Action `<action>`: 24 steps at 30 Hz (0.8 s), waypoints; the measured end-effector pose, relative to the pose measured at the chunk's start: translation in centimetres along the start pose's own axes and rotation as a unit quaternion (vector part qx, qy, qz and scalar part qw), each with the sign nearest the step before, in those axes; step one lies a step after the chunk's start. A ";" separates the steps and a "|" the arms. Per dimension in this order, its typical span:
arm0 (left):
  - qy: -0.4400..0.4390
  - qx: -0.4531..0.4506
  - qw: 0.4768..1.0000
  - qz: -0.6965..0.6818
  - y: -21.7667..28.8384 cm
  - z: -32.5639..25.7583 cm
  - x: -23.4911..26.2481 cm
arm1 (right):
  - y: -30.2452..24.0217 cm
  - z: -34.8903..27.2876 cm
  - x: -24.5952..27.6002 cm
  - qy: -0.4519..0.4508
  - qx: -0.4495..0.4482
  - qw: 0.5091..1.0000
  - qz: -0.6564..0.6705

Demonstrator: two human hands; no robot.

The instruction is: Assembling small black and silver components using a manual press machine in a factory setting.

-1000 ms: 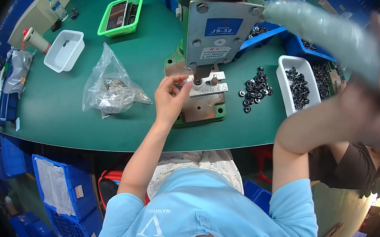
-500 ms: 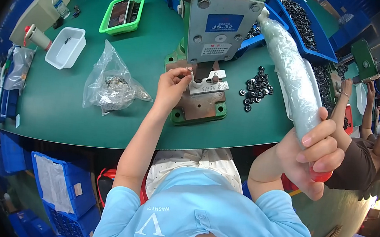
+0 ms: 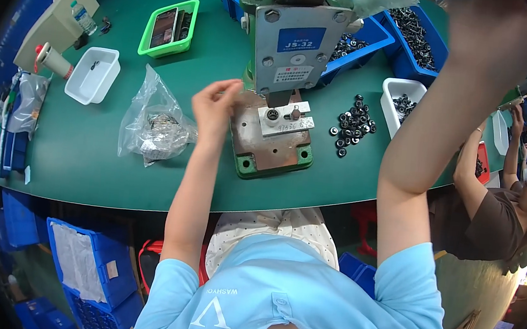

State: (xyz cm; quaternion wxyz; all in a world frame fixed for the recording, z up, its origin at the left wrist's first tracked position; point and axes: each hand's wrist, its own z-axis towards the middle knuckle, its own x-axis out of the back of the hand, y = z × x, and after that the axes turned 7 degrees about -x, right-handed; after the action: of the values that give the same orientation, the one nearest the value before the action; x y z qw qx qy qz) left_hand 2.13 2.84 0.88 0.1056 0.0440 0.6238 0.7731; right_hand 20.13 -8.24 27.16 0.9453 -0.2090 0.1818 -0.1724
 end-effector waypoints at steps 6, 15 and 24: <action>-0.038 0.042 0.997 -0.056 1.6 -3.4 2.4 | 7.9 -17.4 7.8 -0.035 -0.356 0.898 -0.255; -0.084 0.061 0.992 -0.074 0.8 -5.7 -3.4 | 11.0 -23.0 7.8 -0.104 -0.295 0.887 -0.340; -0.015 0.025 0.991 -0.134 0.4 -6.4 -5.1 | 4.5 -17.8 24.0 0.047 -0.004 0.572 -0.819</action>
State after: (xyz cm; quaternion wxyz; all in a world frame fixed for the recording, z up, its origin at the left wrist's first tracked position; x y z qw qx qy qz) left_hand 5.82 -4.43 0.19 0.2166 -0.0260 0.6417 0.7353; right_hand 34.85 -20.00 3.53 0.3904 -0.2640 -0.0217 -0.8817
